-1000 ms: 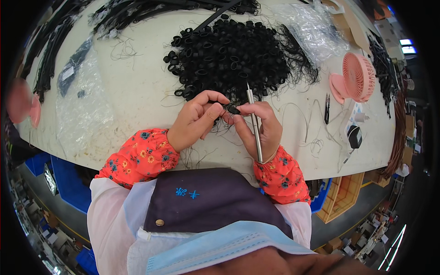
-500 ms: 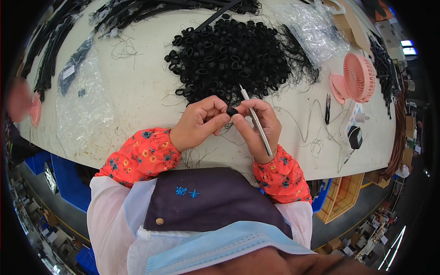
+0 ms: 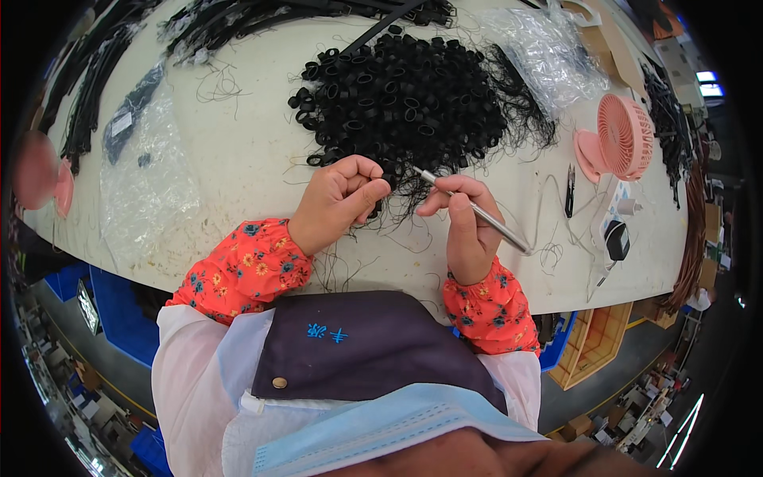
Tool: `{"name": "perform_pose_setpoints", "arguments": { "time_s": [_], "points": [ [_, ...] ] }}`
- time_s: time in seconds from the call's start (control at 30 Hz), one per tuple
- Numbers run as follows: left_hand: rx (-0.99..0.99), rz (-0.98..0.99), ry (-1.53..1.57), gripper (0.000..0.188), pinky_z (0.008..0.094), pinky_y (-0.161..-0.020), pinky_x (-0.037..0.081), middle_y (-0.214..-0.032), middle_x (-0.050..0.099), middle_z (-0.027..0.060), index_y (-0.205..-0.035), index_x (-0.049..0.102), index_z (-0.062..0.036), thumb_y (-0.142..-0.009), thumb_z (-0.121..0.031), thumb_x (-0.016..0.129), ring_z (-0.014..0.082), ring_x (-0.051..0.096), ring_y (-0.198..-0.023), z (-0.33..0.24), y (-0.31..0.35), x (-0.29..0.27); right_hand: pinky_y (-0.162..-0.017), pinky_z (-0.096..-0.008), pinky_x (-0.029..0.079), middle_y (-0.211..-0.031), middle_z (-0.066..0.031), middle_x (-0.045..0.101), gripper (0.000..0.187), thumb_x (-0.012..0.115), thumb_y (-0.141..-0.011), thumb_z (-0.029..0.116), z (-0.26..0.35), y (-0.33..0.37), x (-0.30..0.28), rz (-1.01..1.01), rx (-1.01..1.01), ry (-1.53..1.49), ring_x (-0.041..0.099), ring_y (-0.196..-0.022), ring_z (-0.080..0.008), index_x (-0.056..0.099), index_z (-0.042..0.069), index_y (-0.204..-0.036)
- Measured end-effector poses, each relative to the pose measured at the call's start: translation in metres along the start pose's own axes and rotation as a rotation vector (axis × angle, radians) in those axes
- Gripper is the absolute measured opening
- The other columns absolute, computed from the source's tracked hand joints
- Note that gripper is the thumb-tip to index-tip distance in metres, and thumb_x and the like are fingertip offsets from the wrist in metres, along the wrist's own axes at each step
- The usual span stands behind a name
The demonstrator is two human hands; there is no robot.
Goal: The person uses a metal tool to thread black hair strands through small black plastic rings. They pick up the rings and hair from a pile on the table, manipulate them with the tool, and place the finished items into a plastic bag. The process is repeated continuously throughout the video.
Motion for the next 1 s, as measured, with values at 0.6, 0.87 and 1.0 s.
{"name": "perform_pose_setpoints", "arguments": {
  "time_s": [0.6,0.87,1.0],
  "points": [
    [0.008,0.066,-0.044,0.011,0.018,-0.046,0.031,-0.065,0.049,-0.0056,-0.101,0.053,-0.0023,-0.096,-0.012,0.056,0.0012,0.039,-0.052,-0.001,0.002,0.005,-0.068,-0.0238,0.044,-0.076,-0.0064,0.064,0.028,0.046,-0.102,0.023,-0.009,0.001,0.003,0.054,0.095,-0.086,0.06,-0.07,-0.0098,0.058,-0.001,-0.107],
    [0.183,0.068,-0.331,0.009,0.0199,-0.05,0.037,-0.066,0.053,-0.001,-0.099,0.057,-0.0021,-0.092,-0.006,0.06,0.003,0.046,-0.055,-0.008,0.006,0.002,-0.075,-0.0212,0.048,-0.089,-0.0043,0.066,0.021,0.061,-0.094,0.012,-0.009,-0.006,0.009,0.015,0.152,0.042,0.061,-0.082,-0.0081,0.059,0.003,-0.113],
    [0.52,0.039,-0.583,0.01,0.0232,-0.052,0.041,-0.069,0.058,0.0044,-0.096,0.062,-0.0025,-0.087,-0.004,0.066,0.006,0.048,-0.054,-0.022,0.011,0.01,-0.069,-0.0211,0.048,-0.086,-0.0027,0.065,0.025,0.068,-0.087,0.008,-0.015,-0.003,0.014,0.17,0.12,0.177,0.06,-0.077,-0.0064,0.061,0.005,-0.11]
  ]
}}
Point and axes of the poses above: each hand's wrist, its own y-axis away from the middle knuckle, its own x-axis out of the palm, z = x × y, the point moved 6 cm from there along -y, towards the middle knuckle
